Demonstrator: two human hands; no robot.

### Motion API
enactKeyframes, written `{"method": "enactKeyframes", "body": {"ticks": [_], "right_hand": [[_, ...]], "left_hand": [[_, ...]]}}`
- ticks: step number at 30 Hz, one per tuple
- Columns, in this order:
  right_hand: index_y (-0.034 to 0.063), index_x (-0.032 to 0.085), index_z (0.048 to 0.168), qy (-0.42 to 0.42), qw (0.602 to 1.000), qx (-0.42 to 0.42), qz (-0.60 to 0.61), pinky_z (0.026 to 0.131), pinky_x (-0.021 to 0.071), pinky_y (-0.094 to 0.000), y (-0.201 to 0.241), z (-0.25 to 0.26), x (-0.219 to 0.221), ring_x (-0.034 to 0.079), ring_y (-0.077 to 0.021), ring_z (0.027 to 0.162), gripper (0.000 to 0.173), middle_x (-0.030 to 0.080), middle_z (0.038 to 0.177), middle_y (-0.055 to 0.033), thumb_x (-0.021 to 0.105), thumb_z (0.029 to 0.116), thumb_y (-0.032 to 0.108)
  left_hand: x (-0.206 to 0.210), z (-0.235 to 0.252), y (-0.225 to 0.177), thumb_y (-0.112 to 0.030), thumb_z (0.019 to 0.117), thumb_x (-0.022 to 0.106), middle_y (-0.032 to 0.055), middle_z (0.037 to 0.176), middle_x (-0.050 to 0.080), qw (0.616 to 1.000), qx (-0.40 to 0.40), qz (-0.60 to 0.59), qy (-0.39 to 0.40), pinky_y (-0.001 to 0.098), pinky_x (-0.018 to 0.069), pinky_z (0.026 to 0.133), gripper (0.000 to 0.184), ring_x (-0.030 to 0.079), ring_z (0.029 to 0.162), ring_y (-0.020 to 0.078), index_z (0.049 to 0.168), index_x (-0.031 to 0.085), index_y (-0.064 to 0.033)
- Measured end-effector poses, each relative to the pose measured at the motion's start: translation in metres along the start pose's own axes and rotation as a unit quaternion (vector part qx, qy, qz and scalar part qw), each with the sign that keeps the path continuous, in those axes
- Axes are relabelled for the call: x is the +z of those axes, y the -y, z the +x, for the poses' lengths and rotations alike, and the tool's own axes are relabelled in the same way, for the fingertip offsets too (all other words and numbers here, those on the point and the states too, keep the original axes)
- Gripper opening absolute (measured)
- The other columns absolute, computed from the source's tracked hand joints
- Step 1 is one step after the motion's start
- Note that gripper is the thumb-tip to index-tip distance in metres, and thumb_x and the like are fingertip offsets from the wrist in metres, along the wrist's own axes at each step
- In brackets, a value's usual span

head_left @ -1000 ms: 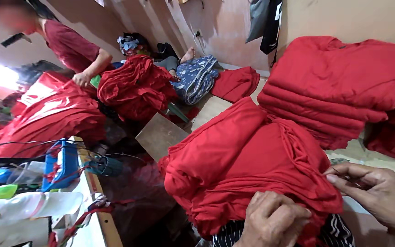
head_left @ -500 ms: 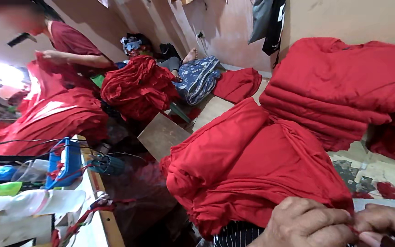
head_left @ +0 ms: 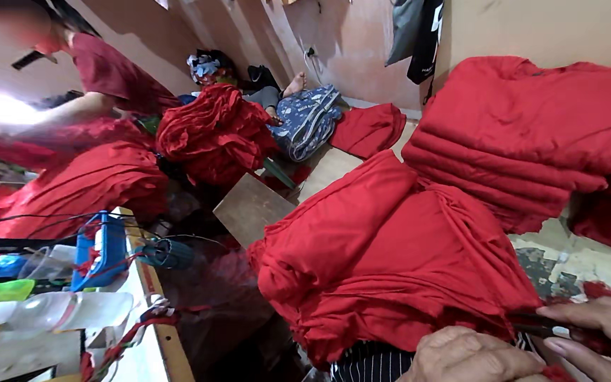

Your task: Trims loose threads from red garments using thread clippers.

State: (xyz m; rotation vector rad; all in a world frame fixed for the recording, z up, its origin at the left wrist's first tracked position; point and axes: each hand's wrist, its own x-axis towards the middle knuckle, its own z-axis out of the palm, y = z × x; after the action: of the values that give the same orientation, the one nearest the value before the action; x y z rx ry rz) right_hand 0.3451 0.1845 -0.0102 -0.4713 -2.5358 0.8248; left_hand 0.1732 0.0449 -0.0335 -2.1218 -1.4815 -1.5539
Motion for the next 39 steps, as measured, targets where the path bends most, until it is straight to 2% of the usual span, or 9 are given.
{"method": "enactKeyframes", "body": {"ticks": [8, 15, 17, 19, 22, 26, 31, 35, 39], "right_hand": [[-0.0074, 0.068, 0.117, 0.0, 1.0, 0.006, -0.002, 0.068, 0.0536, -0.0442, -0.007, 0.003, 0.009, 0.066, -0.0338, 0.075, 0.034, 0.068, 0.091, -0.0267, 0.054, 0.1054, 0.021], [-0.0052, 0.072, 0.114, -0.016, 1.0, -0.012, 0.017, 0.068, 0.0534, -0.0397, -0.013, 0.005, 0.011, 0.067, -0.0297, 0.076, 0.033, 0.07, 0.09, -0.0252, 0.053, 0.1069, 0.02], [-0.0055, 0.073, 0.114, -0.03, 0.999, -0.016, 0.019, 0.07, 0.053, -0.0367, -0.013, 0.004, 0.01, 0.067, -0.0276, 0.076, 0.033, 0.07, 0.089, -0.0255, 0.054, 0.1064, 0.02], [-0.0058, 0.072, 0.114, -0.066, 0.996, -0.018, 0.049, 0.076, 0.0522, -0.0282, -0.015, 0.003, 0.01, 0.066, -0.0189, 0.081, 0.032, 0.07, 0.091, -0.0239, 0.055, 0.106, 0.021], [-0.0033, 0.066, 0.122, -0.122, 0.982, -0.011, 0.146, 0.078, 0.0465, -0.0121, -0.02, 0.002, 0.013, 0.057, 0.0042, 0.089, 0.036, 0.069, 0.1, -0.0094, 0.059, 0.1044, 0.028], [0.0047, 0.064, 0.13, -0.089, 0.965, -0.023, 0.246, 0.081, 0.046, -0.0069, -0.013, 0.01, 0.017, 0.055, 0.0143, 0.096, 0.048, 0.07, 0.113, 0.0079, 0.069, 0.097, 0.039], [0.0035, 0.071, 0.12, -0.08, 0.958, -0.053, 0.27, 0.079, 0.0474, -0.0071, -0.012, 0.022, 0.038, 0.057, 0.0111, 0.09, 0.04, 0.072, 0.101, 0.0038, 0.078, 0.0902, 0.03], [0.003, 0.074, 0.102, -0.079, 0.959, -0.077, 0.261, 0.071, 0.0438, -0.0045, -0.01, 0.027, 0.044, 0.056, 0.0095, 0.079, 0.017, 0.067, 0.082, -0.0005, 0.075, 0.0903, 0.015], [-0.0001, 0.07, 0.094, -0.075, 0.963, -0.088, 0.242, 0.069, 0.0419, -0.005, -0.01, 0.027, 0.043, 0.054, 0.0076, 0.076, 0.014, 0.064, 0.076, -0.0039, 0.07, 0.0933, 0.014]], "left_hand": [[0.004, 0.0, 0.002, 0.0, 0.0942, 0.066, 0.0129, 0.089, 0.072, 1.0, -0.003, -0.031, -0.001, 0.0251, 0.0548, 0.091, 0.006, 0.071, 0.092, 0.0187, 0.09, 0.07, 0.0006], [0.004, 0.0, 0.003, 0.0, 0.0928, 0.068, 0.0122, 0.089, 0.072, 0.999, -0.006, -0.035, -0.001, 0.0248, 0.0546, 0.091, 0.004, 0.07, 0.091, 0.0179, 0.09, 0.071, 0.0], [0.003, 0.001, 0.002, 0.0, 0.0928, 0.067, 0.0126, 0.088, 0.072, 0.999, -0.006, -0.035, 0.0, 0.0248, 0.0546, 0.091, 0.005, 0.07, 0.09, 0.0181, 0.09, 0.071, 0.0004], [0.002, 0.001, 0.002, 0.0, 0.0932, 0.067, 0.0125, 0.088, 0.071, 0.999, -0.013, -0.032, 0.0, 0.0248, 0.0546, 0.09, 0.005, 0.07, 0.09, 0.0178, 0.09, 0.071, -0.0001], [-0.001, 0.001, 0.004, -0.002, 0.0934, 0.068, 0.0108, 0.088, 0.071, 0.999, -0.044, -0.018, -0.014, 0.0239, 0.055, 0.087, 0.005, 0.069, 0.09, 0.0162, 0.089, 0.071, -0.0026], [-0.003, -0.001, 0.014, -0.004, 0.0931, 0.069, 0.0092, 0.087, 0.071, 0.995, -0.085, -0.002, -0.041, 0.021, 0.055, 0.082, 0.004, 0.068, 0.086, 0.013, 0.09, 0.071, -0.0028], [-0.003, -0.003, 0.018, -0.003, 0.0927, 0.069, 0.0095, 0.085, 0.071, 0.993, -0.103, -0.013, -0.055, 0.0208, 0.0556, 0.079, 0.004, 0.068, 0.081, 0.0121, 0.093, 0.067, -0.0001], [-0.001, -0.003, 0.018, -0.001, 0.0919, 0.069, 0.0097, 0.083, 0.071, 0.993, -0.103, -0.012, -0.054, 0.0211, 0.0554, 0.08, 0.004, 0.069, 0.082, 0.0125, 0.092, 0.066, 0.0004], [-0.001, -0.003, 0.018, -0.002, 0.0913, 0.072, 0.0103, 0.085, 0.071, 0.992, -0.111, -0.026, -0.046, 0.021, 0.0555, 0.082, 0.008, 0.069, 0.083, 0.0121, 0.093, 0.065, 0.0012]]}}
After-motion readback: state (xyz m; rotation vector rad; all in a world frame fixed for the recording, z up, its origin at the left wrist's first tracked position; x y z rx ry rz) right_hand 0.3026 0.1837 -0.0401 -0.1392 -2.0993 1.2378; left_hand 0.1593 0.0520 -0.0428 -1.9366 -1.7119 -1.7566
